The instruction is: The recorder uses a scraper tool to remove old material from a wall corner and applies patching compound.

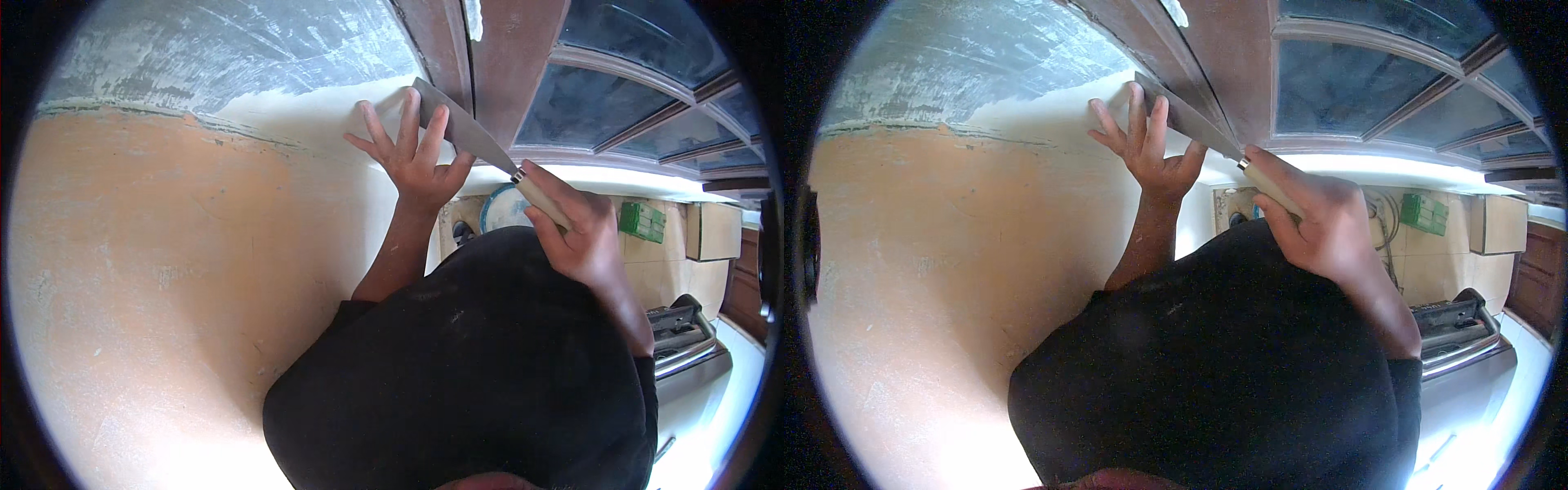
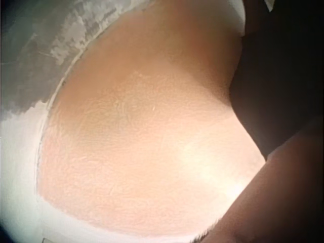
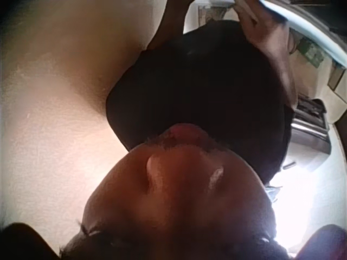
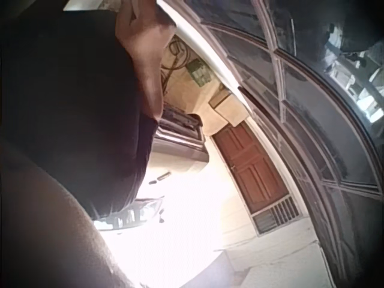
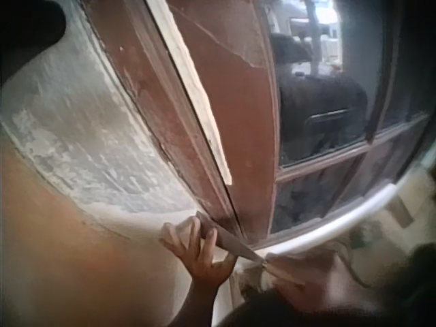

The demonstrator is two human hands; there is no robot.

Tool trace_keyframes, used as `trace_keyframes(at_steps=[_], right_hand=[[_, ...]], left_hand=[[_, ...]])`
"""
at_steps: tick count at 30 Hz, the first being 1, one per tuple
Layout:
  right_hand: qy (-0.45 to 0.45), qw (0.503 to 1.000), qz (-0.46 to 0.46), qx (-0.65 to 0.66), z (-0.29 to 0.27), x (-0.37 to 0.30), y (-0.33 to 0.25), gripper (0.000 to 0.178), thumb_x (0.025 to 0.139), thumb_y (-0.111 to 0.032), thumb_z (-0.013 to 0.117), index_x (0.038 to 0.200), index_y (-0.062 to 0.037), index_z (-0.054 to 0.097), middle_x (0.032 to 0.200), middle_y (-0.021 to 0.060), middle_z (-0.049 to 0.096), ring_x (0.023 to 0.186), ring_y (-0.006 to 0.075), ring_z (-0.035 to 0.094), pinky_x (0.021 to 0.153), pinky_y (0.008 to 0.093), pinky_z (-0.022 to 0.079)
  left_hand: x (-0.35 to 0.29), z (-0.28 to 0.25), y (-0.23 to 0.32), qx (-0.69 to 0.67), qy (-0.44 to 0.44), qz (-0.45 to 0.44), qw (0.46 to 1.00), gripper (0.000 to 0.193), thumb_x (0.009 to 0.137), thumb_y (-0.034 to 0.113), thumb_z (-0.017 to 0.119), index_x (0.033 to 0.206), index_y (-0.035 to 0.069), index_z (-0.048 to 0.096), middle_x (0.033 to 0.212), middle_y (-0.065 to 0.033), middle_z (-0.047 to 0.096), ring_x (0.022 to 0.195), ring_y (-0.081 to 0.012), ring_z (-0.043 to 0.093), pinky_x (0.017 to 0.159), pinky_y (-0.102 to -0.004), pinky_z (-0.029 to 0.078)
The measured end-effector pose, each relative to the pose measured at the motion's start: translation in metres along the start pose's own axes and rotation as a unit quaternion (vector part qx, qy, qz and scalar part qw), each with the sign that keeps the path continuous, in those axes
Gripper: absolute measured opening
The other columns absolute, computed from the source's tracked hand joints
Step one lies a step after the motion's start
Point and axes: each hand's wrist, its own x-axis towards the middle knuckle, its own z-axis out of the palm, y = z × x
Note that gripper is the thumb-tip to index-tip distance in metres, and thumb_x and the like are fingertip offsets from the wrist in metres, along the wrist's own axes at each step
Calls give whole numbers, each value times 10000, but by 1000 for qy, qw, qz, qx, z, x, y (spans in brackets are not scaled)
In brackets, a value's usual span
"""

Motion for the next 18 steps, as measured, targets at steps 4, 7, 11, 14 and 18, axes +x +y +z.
trace_keyframes(at_steps=[4,7,11,14,18], right_hand=[[34,999,-11,-3,-4,4,-10,422,828,-37,701,1247,-50,652,991,184,725,850,284,733,754,342,563],[34,999,2,-30,-11,-2,-11,398,831,-52,710,1226,-54,668,954,177,729,790,255,735,705,335,572],[65,996,-55,-33,-11,4,-14,385,824,-51,712,1207,-45,678,824,158,721,654,226,707,602,321,547],[-32,997,-1,-67,-23,5,-29,418,813,7,689,1228,-21,656,834,167,717,654,289,688,621,338,513],[4,997,-35,-68,-25,7,-31,432,804,21,685,1232,-28,656,829,165,714,635,300,674,605,339,507]], left_hand=[[3,-6,-2,11,9,22,1000,667,759,698,682,1229,226,664,1438,-134,523,1428,-558,175,1014,-791,-111],[4,-6,7,-2,-7,8,1000,754,707,757,677,1247,230,658,1435,-124,529,1427,-554,180,1018,-787,-117],[8,-11,11,15,-29,-4,999,762,708,746,688,1270,232,650,1426,-111,542,1424,-554,193,1022,-783,-120],[8,-12,9,6,-16,-11,1000,752,717,740,684,1270,230,658,1416,-100,555,1426,-555,187,1017,-786,-122],[10,-16,11,19,-37,-9,999,788,738,744,666,1287,179,645,1398,-129,568,1440,-546,155,1013,-791,-75]])
